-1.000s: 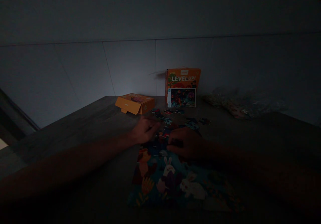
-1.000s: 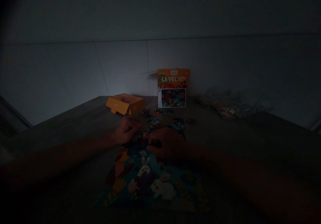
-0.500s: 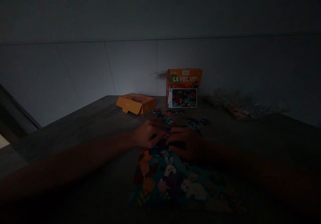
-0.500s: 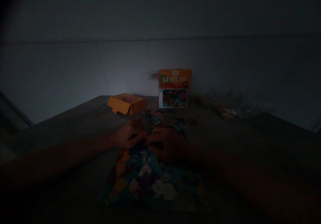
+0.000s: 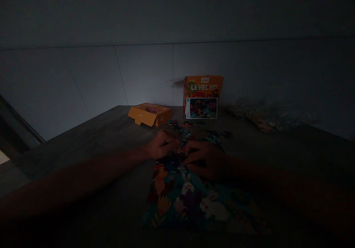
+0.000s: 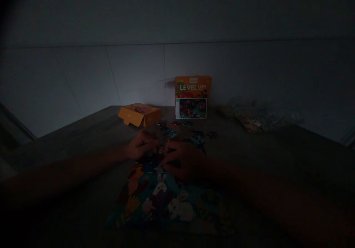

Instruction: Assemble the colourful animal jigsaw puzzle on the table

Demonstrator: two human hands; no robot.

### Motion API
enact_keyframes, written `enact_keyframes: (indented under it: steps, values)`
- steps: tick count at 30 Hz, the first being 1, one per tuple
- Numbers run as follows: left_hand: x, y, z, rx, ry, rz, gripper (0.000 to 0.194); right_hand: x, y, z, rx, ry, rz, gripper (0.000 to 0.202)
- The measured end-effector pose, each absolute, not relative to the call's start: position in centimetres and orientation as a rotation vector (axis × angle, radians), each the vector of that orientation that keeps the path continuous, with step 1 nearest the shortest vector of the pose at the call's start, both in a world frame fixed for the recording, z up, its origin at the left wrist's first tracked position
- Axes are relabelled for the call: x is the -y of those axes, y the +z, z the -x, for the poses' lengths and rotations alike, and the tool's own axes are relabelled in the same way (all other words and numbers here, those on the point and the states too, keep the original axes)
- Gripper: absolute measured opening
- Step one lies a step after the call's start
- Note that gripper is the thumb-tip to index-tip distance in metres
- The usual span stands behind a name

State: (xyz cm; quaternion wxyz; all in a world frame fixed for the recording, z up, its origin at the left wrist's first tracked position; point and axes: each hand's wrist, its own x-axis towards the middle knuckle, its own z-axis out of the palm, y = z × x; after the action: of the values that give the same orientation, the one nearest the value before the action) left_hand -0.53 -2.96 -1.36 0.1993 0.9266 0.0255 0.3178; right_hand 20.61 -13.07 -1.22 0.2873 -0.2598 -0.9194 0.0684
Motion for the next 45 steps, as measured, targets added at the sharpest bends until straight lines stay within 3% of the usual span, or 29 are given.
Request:
enact_keyframes:
  steps: [12,18,24,45]
  values:
    - [2.9,-1.3,0.6,0.115,0.739,-2.567,0.06,13.1,-1.4,-20.7,2.491,0.134,0.707,0.016]
    - [3.1,-1.1,0.6,0.13,0.735,-2.597,0.059,13.5,-1.8,-20.8,2.322,0.105,0.862,0.052]
    - [3.0,-1.1,0.6,0.156,0.699,-2.605,0.056,13.1,-1.3,-20.7,2.496,0.065,0.692,0.031]
    - [3.1,-1.0,0.3,0.16,0.687,-2.603,0.056,12.6,-1.2,-20.7,2.539,0.053,0.57,0.043]
